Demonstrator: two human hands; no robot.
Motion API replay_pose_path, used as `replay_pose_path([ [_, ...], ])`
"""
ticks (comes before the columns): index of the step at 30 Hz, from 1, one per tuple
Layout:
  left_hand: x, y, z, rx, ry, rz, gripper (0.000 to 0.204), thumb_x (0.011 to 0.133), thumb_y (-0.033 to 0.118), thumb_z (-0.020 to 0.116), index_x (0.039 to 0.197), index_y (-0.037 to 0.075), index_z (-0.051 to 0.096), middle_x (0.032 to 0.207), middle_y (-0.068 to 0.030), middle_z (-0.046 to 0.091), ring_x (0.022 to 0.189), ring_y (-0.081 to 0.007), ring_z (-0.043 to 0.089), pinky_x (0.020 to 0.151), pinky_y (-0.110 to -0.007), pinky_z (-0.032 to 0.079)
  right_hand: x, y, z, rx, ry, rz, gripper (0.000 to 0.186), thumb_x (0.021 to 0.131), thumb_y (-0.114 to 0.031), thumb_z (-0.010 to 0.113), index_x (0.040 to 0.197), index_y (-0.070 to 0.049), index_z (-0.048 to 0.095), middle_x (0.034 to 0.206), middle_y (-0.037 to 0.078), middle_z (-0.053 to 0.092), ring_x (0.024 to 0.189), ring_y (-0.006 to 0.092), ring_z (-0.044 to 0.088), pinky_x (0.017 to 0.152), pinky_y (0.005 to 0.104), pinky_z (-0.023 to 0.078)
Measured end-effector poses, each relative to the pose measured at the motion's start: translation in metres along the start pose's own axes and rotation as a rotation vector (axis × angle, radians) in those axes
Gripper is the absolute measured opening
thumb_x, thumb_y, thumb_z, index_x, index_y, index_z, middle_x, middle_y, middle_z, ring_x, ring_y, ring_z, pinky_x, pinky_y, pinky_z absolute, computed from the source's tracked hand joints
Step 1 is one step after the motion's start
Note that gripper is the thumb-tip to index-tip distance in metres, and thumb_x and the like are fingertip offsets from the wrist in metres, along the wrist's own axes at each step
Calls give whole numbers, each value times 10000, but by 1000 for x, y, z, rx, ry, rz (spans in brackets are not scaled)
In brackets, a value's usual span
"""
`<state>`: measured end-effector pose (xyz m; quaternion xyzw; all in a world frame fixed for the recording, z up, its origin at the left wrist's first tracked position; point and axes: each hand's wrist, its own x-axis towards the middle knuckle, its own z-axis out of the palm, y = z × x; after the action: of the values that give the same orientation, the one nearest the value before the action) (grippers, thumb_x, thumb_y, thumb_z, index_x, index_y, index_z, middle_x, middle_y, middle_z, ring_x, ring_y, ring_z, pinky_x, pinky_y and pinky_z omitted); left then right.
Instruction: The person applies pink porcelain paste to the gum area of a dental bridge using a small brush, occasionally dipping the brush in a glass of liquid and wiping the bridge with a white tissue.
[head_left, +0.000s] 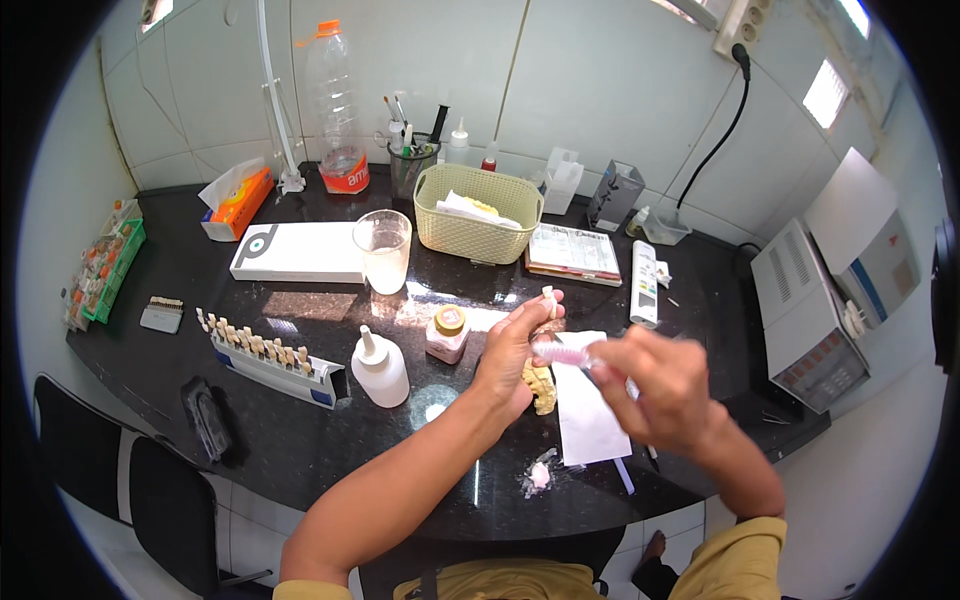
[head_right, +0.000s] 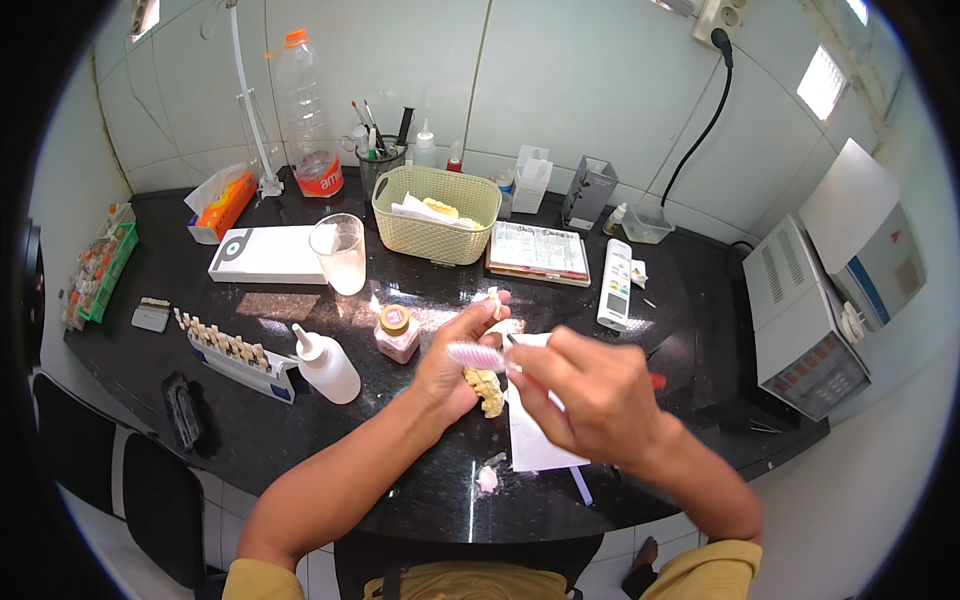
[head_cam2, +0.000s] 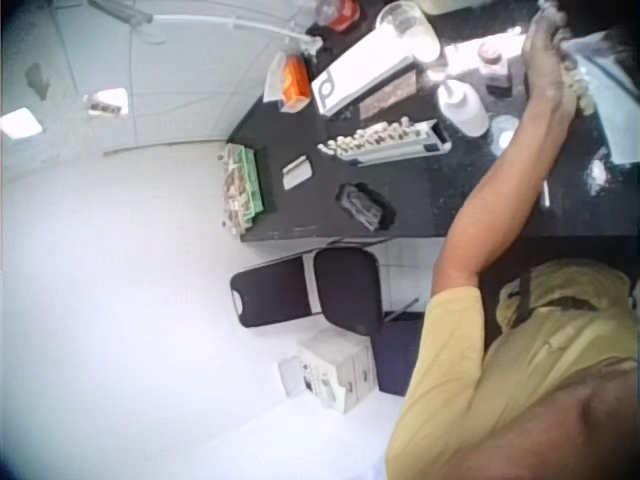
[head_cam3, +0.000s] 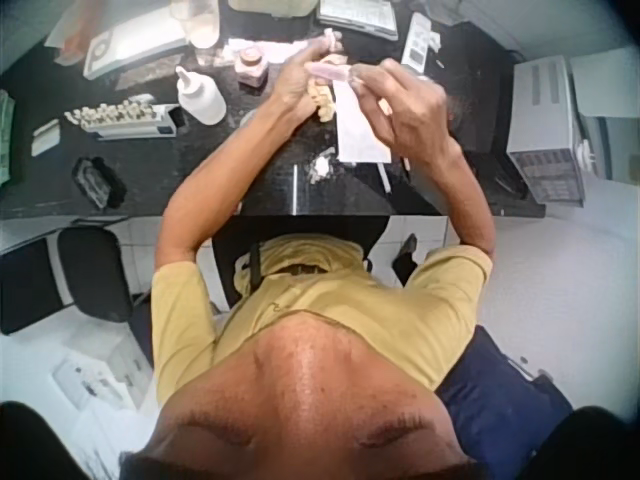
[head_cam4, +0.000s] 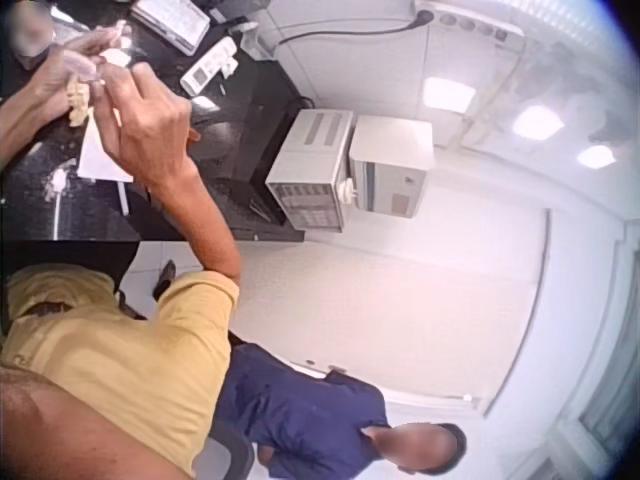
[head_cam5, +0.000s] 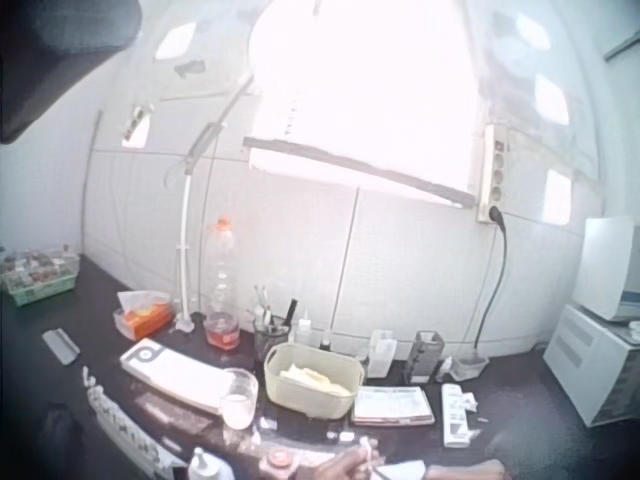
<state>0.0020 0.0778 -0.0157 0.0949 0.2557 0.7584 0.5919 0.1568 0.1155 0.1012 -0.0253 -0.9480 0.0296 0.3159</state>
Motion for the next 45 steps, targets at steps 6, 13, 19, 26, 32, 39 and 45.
replay_pose_path([
  [6, 0, -2, 3, 25, 20, -20, 343, 912, 198, 665, 1203, 27, 606, 965, 10, 612, 658, -18, 461, 508, -172, 341, -66, -3, 24, 79, -106, 266, 83, 887, -120, 677, 948, -64, 677, 693, 54, 591, 531, 228, 609, 475, 340, 468],
  [13, -6, -2, 6, 49, 74, 0, 349, 888, 187, 683, 1190, 26, 614, 969, 4, 607, 658, -17, 447, 503, -162, 336, -70, -9, 41, 139, -154, 369, 99, 909, -136, 666, 952, -52, 697, 737, 93, 646, 573, 275, 635, 522, 363, 500],
  [19, -3, -1, 5, 19, 79, 17, 325, 892, 160, 676, 1178, 17, 616, 960, -3, 606, 652, -17, 443, 500, -159, 333, -67, -18, 29, 252, -174, 442, 135, 924, -173, 647, 971, -64, 712, 719, 93, 641, 581, 287, 640, 534, 384, 508],
  [26, -3, -1, 1, 48, 96, 29, 338, 887, 173, 680, 1182, 20, 617, 960, -1, 611, 662, -17, 448, 512, -168, 332, -57, -15, 17, 9, -194, 443, 129, 905, -169, 665, 961, -68, 724, 671, 80, 608, 535, 265, 614, 506, 367, 486],
  [32, -4, 3, 5, 38, 92, 42, 362, 888, 175, 677, 1207, 19, 610, 964, 2, 604, 663, -20, 446, 514, -166, 329, -55, -19, 34, 42, -122, 400, 114, 906, -141, 672, 951, -60, 738, 656, 81, 616, 514, 235, 593, 496, 329, 455],
  [39, -5, 7, 8, 39, 89, 42, 343, 887, 185, 690, 1189, 36, 624, 965, 7, 607, 672, -17, 450, 507, -163, 333, -71, -4, 0, 175, -80, 519, 166, 887, -71, 644, 1013, -8, 731, 744, 111, 615, 576, 219, 601, 558, 317, 483],
  [45, -3, 11, 6, 52, 36, 38, 385, 890, 188, 690, 1239, 60, 590, 970, 34, 599, 690, -24, 449, 493, -159, 337, -70, 21, -6, 17, 43, 514, 211, 855, -9, 653, 1055, 14, 716, 820, 116, 614, 633, 222, 603, 599, 324, 490],
])
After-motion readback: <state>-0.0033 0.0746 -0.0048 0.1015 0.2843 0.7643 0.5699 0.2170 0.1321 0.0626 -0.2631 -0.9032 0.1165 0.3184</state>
